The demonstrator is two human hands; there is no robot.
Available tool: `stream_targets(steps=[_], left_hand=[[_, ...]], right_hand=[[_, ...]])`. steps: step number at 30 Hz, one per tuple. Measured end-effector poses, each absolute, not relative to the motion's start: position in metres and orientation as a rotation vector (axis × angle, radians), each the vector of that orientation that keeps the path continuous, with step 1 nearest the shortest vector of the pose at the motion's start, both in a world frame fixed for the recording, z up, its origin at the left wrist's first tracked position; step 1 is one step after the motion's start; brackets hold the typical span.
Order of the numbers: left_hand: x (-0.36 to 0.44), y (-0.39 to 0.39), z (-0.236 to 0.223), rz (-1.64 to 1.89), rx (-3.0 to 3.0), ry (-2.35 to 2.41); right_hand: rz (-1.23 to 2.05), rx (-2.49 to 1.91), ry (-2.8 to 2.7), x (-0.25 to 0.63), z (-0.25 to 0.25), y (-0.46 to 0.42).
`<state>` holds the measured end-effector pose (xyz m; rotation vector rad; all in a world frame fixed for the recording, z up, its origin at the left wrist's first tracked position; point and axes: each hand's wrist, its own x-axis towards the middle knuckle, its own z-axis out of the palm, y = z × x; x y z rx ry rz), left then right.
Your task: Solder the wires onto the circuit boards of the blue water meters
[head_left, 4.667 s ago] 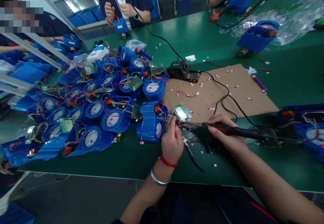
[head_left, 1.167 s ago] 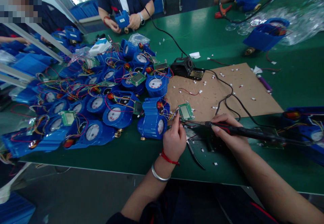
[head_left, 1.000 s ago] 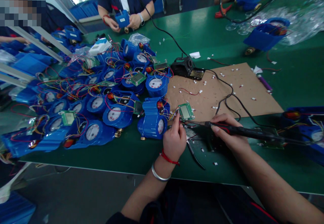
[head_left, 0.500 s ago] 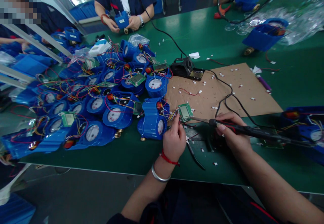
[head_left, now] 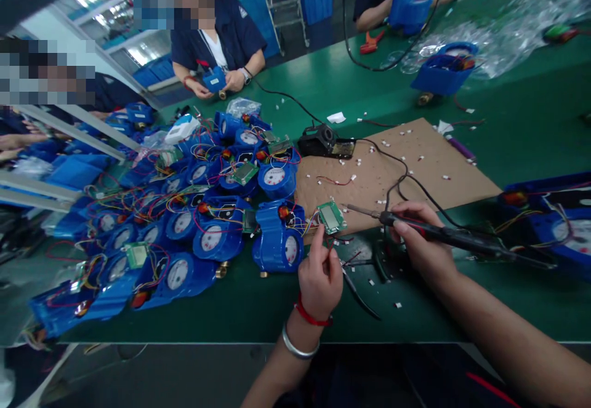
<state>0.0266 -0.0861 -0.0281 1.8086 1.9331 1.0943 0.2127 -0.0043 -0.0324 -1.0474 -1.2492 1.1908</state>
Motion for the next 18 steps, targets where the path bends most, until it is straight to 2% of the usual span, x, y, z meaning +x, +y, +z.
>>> stream_targets(steps=[10, 18], left_hand=[[0.03, -0.096, -0.018, 0.653, 2.187, 1.712], [0.01, -0.119, -0.017, 0.813, 2.24, 1.818]], right_hand=[[1.203, -1.214, -1.289, 0.21, -0.013, 0.029], [1.252, -1.218, -0.976, 0.176, -0.001, 0.148]])
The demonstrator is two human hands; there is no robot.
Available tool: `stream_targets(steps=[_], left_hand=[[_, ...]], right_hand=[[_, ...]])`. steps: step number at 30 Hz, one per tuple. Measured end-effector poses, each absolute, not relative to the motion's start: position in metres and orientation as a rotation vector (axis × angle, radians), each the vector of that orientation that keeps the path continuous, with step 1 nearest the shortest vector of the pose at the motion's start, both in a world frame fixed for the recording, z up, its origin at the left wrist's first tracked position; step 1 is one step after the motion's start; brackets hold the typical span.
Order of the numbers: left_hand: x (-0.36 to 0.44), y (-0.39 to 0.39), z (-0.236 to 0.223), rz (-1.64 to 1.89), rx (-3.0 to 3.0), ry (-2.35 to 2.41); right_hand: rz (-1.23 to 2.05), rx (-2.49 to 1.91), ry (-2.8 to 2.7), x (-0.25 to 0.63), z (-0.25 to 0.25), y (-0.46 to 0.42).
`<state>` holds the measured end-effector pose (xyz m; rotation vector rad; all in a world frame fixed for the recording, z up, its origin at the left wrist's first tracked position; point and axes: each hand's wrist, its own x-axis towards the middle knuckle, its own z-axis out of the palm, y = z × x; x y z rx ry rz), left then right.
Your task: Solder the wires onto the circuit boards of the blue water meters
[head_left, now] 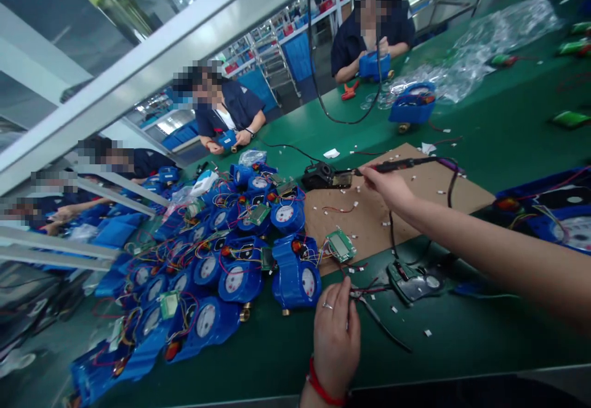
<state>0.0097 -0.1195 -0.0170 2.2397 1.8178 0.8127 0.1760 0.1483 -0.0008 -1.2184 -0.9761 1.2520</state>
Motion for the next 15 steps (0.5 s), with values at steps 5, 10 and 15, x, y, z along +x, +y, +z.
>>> stream_targets(steps=[5, 10, 15], left_hand=[[-0.001, -0.137, -0.009, 0.955, 2.25, 1.926], [-0.021, -0.137, 0.009, 0.927, 2.284, 2.057], [-0.038, -0.097, 0.035, 0.777, 2.351, 2.209]], right_hand=[[1.39, -1.206, -0.884, 0.136, -0.005, 0.2], [1.662, -1.162, -0.832, 0.106, -0.015, 0.221], [1.786, -1.129, -0.812, 0.099, -0.018, 0.214]])
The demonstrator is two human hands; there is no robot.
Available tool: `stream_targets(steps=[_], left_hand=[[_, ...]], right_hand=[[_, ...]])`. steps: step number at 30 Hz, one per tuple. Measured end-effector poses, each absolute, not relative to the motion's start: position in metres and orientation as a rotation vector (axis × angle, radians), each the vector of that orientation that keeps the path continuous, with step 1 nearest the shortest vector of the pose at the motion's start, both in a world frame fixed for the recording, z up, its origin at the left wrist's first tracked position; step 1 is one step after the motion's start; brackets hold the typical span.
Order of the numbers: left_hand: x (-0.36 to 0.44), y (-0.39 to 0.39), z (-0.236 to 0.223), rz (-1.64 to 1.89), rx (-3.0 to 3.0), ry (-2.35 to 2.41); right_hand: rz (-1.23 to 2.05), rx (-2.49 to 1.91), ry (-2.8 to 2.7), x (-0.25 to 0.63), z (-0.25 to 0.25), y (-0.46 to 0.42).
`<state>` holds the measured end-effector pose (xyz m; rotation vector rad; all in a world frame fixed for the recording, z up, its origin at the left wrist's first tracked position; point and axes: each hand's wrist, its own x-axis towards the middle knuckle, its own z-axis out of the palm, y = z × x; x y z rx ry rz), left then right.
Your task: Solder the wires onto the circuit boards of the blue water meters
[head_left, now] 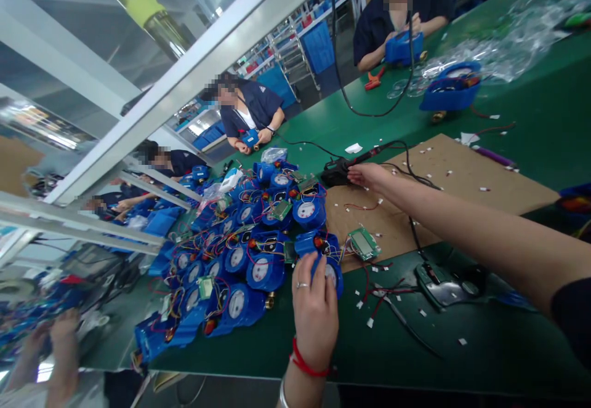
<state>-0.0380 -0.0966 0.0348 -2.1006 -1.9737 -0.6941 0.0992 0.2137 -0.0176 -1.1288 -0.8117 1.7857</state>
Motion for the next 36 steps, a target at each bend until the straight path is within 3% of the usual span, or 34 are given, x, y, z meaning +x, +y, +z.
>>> stream_targets(steps=[10, 17, 26, 31, 36], left_hand=[[-0.041, 0.0, 0.042, -0.279, -2.224, -1.927], [-0.061, -0.001, 0.032, -0.985, -2.222, -2.196], [-0.058, -0.009, 0.028, -1.568, -2.004, -2.215], [-0.052, -0.018, 0.03, -1.64, -1.954, -2.139], [-0.048, -0.027, 0.041, -1.453, -2.04, -2.002]], right_hand=[[1.959, -0.901, -1.103, 0.175, 0.017, 0.08], [1.489, -1.266, -1.509, 0.262, -0.016, -0.004], [1.402, -1.321, -1.567, 0.243, -0.008, -0.022], [1.418, -1.273, -1.601, 0.229, -0.013, -0.024], [1.4, -1.271, -1.679, 0.23, -0.018, -0.025]])
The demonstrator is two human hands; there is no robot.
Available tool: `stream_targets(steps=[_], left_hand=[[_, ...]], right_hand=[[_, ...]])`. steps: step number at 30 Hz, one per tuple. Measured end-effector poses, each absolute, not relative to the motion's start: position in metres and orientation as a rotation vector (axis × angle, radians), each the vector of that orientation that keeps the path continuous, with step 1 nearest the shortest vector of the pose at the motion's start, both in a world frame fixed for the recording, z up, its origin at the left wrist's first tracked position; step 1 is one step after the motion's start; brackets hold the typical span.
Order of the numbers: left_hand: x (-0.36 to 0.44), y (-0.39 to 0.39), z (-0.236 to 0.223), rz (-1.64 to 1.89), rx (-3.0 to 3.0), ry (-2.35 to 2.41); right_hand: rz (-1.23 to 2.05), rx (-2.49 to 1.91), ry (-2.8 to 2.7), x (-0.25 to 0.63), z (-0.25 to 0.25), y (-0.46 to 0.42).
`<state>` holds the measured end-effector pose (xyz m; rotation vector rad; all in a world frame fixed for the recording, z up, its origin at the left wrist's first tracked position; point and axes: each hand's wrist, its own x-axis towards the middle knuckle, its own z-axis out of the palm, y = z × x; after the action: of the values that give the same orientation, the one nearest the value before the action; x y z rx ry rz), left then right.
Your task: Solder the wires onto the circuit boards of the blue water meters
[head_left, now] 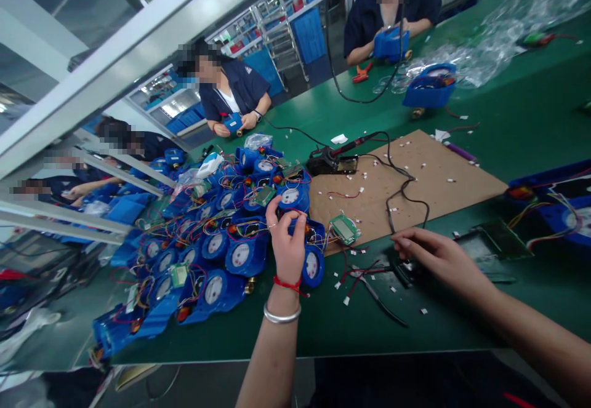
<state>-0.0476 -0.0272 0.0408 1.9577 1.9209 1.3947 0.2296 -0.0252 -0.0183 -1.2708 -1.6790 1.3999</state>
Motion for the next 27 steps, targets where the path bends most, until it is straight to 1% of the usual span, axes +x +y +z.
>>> stream_targets(steps=[5, 7, 13, 16, 19, 23, 25, 27], left_hand=[[-0.039, -0.043, 0.049, 1.197, 2.26, 1.879], [-0.038, -0.047, 0.048, 1.154, 2.286, 1.878], [-0.049, -0.042, 0.037, 1.269, 1.895, 2.173], [-0.045, -0.042, 0.035, 1.336, 1.819, 2.235], [-0.032, -0.05, 0.039, 1.339, 1.899, 2.045], [-0.009, -0.062, 0.043, 0.973, 2.32, 1.615], [0.001, -0.066, 0.043, 0.811, 2.434, 1.512], [0.007, -0.07, 0.043, 0.726, 2.486, 1.492]], right_hand=[[1.382, -1.321, -1.69, 0.229, -0.018, -0.022], [1.39, -1.321, -1.679, 0.226, -0.018, -0.021], [1.323, -1.323, -1.749, 0.22, -0.011, -0.02], [1.308, -1.311, -1.758, 0.221, -0.01, -0.02], [1.315, -1.321, -1.765, 0.224, -0.013, -0.021], [1.355, -1.286, -1.727, 0.223, -0.011, -0.023], [1.396, -1.23, -1.714, 0.22, -0.005, -0.025], [1.437, -1.136, -1.725, 0.215, 0.005, -0.027]])
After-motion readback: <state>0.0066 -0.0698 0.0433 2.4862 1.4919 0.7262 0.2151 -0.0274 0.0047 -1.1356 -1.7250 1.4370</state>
